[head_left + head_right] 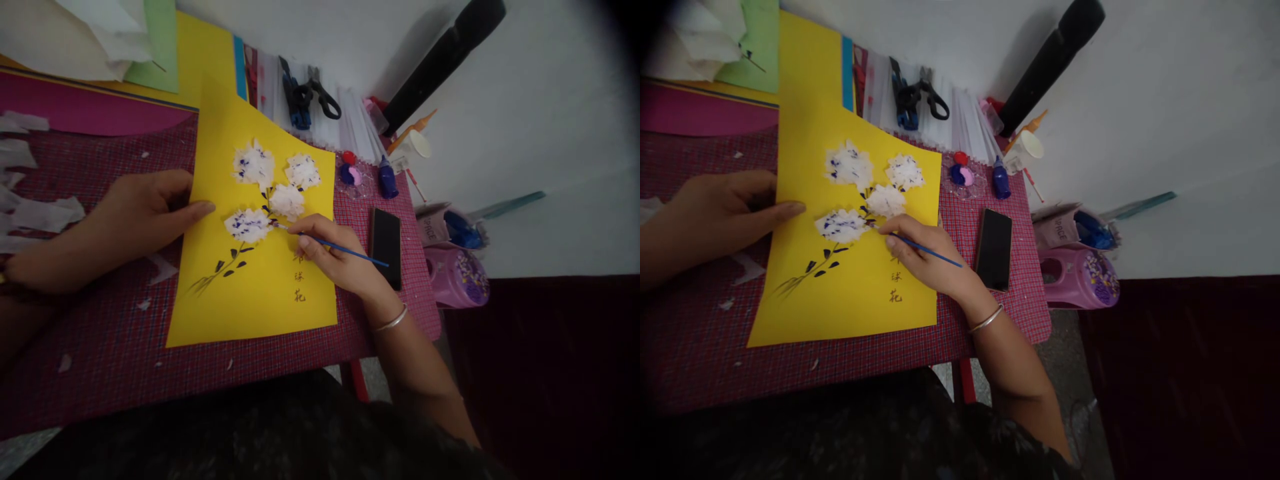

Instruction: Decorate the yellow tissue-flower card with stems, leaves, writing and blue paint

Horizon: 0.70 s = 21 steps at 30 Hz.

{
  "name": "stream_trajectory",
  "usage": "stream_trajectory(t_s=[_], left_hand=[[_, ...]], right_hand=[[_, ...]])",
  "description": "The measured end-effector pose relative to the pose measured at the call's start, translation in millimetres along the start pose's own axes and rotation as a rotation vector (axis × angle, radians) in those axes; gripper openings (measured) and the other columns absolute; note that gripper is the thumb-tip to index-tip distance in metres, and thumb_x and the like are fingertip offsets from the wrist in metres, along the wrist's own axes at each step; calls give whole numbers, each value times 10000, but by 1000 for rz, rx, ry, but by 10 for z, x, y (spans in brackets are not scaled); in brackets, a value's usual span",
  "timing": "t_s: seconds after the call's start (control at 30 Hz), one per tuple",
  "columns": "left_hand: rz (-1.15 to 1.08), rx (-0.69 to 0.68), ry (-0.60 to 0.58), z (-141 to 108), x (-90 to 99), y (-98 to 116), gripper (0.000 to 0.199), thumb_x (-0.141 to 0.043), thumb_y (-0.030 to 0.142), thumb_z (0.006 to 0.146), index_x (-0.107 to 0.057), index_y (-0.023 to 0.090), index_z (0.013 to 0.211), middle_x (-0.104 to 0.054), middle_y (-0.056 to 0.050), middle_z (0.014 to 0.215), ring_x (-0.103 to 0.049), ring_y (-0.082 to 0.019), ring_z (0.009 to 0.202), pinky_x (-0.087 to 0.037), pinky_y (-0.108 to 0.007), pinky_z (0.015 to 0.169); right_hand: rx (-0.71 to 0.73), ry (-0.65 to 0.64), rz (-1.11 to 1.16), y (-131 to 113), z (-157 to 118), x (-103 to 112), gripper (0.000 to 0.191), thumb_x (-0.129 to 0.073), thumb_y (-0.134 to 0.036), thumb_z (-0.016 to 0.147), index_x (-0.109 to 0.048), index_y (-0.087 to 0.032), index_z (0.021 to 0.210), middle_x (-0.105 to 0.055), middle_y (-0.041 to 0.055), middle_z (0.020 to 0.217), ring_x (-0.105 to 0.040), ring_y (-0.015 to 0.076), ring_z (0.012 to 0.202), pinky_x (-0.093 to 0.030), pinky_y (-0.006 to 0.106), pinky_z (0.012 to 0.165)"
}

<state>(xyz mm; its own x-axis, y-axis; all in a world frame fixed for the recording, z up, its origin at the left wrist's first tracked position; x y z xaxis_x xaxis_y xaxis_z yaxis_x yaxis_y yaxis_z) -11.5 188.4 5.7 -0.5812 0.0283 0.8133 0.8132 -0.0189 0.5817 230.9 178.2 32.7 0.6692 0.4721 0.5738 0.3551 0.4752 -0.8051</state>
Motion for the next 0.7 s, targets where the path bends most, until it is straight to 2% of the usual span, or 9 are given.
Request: stream_trajectory(t_s=[0.13, 0.3, 0.47, 0.7], left_hand=[[-2, 9, -32, 1, -5, 7, 520, -442, 593, 792, -664, 148, 945, -657, 11, 804, -561, -127, 662, -372, -242, 631], [52, 8, -17, 15, 1, -14, 511, -436, 608, 785, -656, 164, 911, -647, 15, 778, -569, -142, 672, -359, -247, 628], [17, 34, -34, 8, -15, -50, 483, -457, 591, 798, -662, 186, 964, -670, 3, 847, -611, -180, 709, -401, -284, 657], [35, 35, -3, 13, -10, -93, 476, -472, 590, 799, -665, 180, 945, -646, 13, 795, -576, -164, 638, -400, -288, 640]], right_hand=[[-12, -9, -4, 12, -2, -4, 215, -487, -365, 1012, -624, -236, 1116, -683, 17, 990, -643, 133, 853, -516, 318, 832], [-30, -25, -30, 18, -3, -14, 234, -493, -383, 1007, -627, -236, 1129, -694, 29, 1007, -651, 142, 866, -518, 312, 816], [-22, -15, -29, 4, 2, -19, 238, -497, -372, 1005, -633, -220, 1129, -703, 38, 1053, -658, 139, 887, -512, 296, 830], [-29, -36, -51, 0, 9, -34, 224, -498, -338, 999, -633, -215, 1129, -707, 47, 1116, -669, 145, 924, -508, 297, 857]])
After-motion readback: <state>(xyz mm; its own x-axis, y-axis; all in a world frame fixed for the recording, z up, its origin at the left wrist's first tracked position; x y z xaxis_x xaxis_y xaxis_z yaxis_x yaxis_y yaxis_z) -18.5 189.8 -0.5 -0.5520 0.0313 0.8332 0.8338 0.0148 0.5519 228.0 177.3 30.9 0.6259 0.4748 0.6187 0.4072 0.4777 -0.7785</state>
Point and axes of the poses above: each hand's wrist, its own z-axis towards the middle knuckle, its own x-axis out of the back of the hand, y = z × x, the point moved 8 cm from there along z, towards the middle knuckle
